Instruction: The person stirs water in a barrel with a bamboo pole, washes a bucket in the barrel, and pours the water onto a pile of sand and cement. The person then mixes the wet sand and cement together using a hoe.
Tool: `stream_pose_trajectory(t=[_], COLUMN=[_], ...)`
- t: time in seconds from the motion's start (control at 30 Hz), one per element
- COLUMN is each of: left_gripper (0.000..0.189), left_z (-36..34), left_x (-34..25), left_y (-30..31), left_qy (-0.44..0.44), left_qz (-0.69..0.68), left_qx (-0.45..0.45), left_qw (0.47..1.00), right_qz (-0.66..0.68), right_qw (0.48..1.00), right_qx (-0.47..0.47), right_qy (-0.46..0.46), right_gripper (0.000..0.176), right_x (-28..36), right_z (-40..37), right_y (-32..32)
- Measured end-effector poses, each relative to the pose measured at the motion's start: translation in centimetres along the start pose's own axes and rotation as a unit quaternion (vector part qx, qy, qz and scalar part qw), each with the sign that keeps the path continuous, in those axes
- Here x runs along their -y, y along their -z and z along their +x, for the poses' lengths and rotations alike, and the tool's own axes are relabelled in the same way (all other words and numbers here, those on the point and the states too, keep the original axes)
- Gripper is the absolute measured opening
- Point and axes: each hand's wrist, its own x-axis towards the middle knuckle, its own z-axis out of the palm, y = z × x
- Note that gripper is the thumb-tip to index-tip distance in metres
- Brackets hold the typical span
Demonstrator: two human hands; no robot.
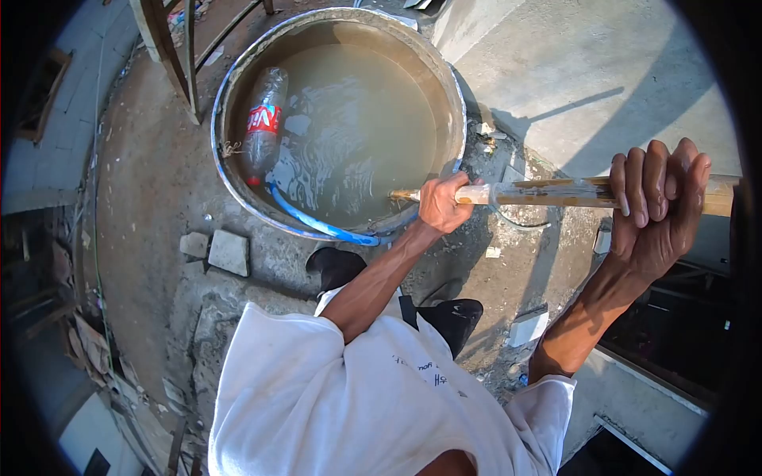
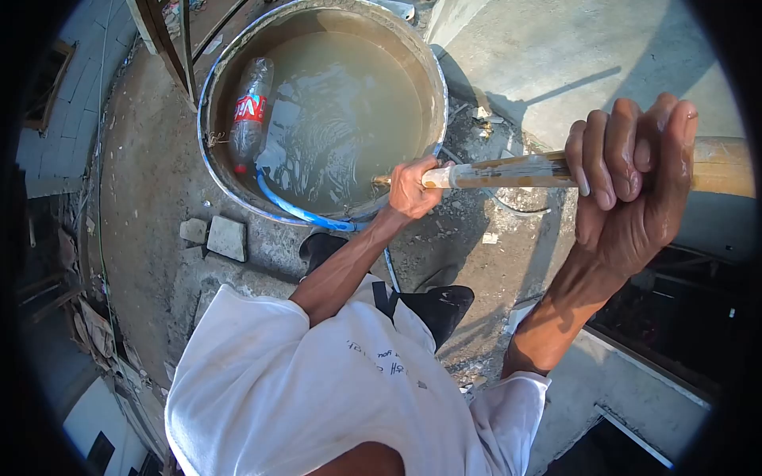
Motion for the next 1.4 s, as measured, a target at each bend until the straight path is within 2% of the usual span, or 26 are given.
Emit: stream_pose_trajectory(t=[0.2,0.27,0.37,0.4,0.5,0.6,0.7,0.9,0.97,1.0,1.03,1.1,1.13,1.17,1.27,1.4], left_gripper=[0.033,0.034,0.036,0.039,0.039,0.039,0.035,0.041,0.040,0.039,0.039,0.039,0.038,0.038,0.040,0.040], left_z=[-0.4,-0.4,-0.6,-0.5,-0.8,-0.9,-1.2,-0.3,0.0,0.3,0.7,0.3,0.1,0.3,0.1,1.0], left_x=[0.1,0.4,-0.1,0.0,0.0,0.0,0.3,0.2,0.4,0.1,0.2,0.3,0.3,0.3,0.0,-1.8], left_y=[-1.0,-1.3,-1.5,-1.6,-1.7,-1.9,-1.7,-1.2,-1.0,-0.7,-0.6,-0.7,-0.6,-0.6,-0.6,-0.7], left_qy=[0.020,-0.003,0.007,-0.030,-0.019,-0.029,-0.007,-0.025,-0.046,-0.052,-0.046,-0.045,-0.036,-0.032,-0.027,-0.039], left_qz=[0.014,0.041,0.047,0.053,0.065,0.049,0.047,0.020,0.047,0.043,0.043,0.022,0.037,0.036,0.027,0.026], left_qx=[-0.036,-0.077,-0.100,-0.118,-0.120,-0.125,-0.087,-0.088,-0.090,-0.089,-0.086,-0.068,-0.053,-0.046,-0.063,-0.065], left_qw=[0.999,0.996,0.994,0.991,0.990,0.991,0.995,0.996,0.994,0.994,0.994,0.996,0.997,0.998,0.997,0.997], right_qz=[0.015,0.011,0.049,0.058,0.059,0.058,0.055,0.001,-0.010,-0.032,-0.021,-0.012,-0.014,0.024,0.057,0.020], right_qw=[1.000,0.999,0.994,0.992,0.988,0.991,0.992,0.997,0.994,0.998,0.998,0.998,0.999,0.997,0.994,0.997], right_qx=[0.022,0.024,0.101,0.109,0.141,0.108,0.112,0.071,0.108,0.050,0.052,0.042,0.033,0.066,0.093,0.063], right_qy=[0.014,0.019,0.011,0.010,0.010,0.043,0.038,0.028,-0.013,-0.010,0.025,0.041,0.035,0.024,0.022,0.036], right_gripper=[0.035,0.035,0.032,0.032,0.029,0.027,0.031,0.032,0.036,0.038,0.034,0.034,0.034,0.033,0.034,0.031], right_x=[-0.2,0.0,-0.1,-0.1,0.2,0.3,0.0,-0.1,0.3,0.6,-0.1,-0.4,0.1,0.9,3.4,3.4], right_z=[-0.3,-0.5,-0.6,-0.8,-1.1,-2.6,-1.9,-0.5,0.4,-0.3,-0.3,0.2,-0.2,-1.0,-3.0,-1.5], right_y=[0.3,0.7,1.8,2.0,2.6,1.7,1.8,2.7,3.1,3.1,2.6,1.8,3.0,5.0,8.8,7.0])
